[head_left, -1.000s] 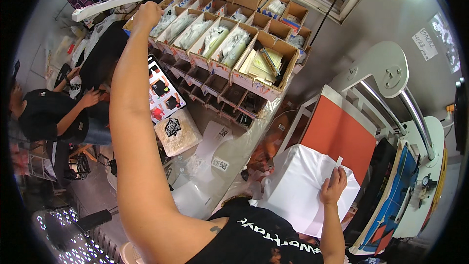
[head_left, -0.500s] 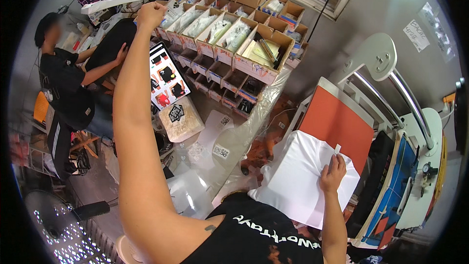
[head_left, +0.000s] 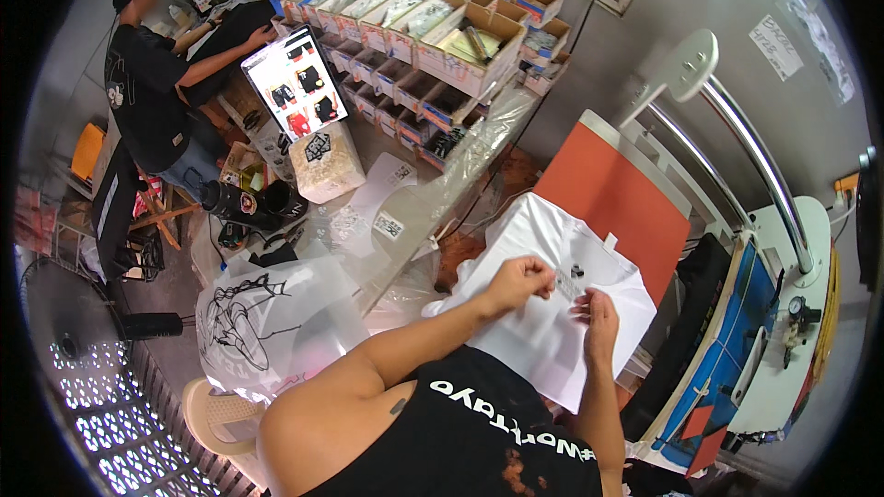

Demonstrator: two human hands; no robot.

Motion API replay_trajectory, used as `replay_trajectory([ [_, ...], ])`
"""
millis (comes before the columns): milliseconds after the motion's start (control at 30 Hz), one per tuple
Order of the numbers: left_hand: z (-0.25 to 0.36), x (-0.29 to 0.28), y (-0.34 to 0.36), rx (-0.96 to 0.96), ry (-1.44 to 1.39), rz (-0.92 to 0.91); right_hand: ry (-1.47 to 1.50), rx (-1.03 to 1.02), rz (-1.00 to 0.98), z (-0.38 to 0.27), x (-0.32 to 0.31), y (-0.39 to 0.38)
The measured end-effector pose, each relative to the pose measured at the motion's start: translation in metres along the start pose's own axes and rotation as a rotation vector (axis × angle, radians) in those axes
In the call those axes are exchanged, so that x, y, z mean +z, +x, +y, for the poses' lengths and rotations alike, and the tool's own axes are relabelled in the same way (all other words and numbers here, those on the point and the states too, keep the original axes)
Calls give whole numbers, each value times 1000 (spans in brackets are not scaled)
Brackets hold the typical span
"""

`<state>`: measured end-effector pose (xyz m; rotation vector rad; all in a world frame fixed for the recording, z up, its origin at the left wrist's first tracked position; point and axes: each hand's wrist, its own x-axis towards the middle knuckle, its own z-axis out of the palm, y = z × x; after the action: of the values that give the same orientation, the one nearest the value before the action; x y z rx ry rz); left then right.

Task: The person prepares shirts for printing by aligning them on a heat press and trimming designs with scissors.

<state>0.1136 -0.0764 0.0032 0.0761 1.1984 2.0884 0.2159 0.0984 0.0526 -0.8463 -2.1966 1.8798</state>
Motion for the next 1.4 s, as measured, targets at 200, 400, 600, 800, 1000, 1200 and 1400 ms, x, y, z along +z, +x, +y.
replay_trajectory([
  [200, -9, 34, -24, -162, 467, -332, 133, 61, 10, 33, -24, -42],
  [400, 12, 17, -33, 184, 1107, 69, -75, 211, -32, 34, -54, -39],
  [600, 34, 41, 24, 743, 1431, -249, -237, 102, 120, 14, -52, 40],
  [800, 9, 37, 77, 979, 1530, -399, -538, -33, 256, 2, -32, 81],
  [1000, 6, 38, 73, 928, 1540, -351, -798, -443, 340, 28, -25, 35],
  [1200, 1, 31, 78, 948, 1569, -358, -820, -624, 401, 42, -21, 40],
  [1400, 0, 31, 80, 968, 1559, -351, -917, -667, 328, 44, -19, 40],
])
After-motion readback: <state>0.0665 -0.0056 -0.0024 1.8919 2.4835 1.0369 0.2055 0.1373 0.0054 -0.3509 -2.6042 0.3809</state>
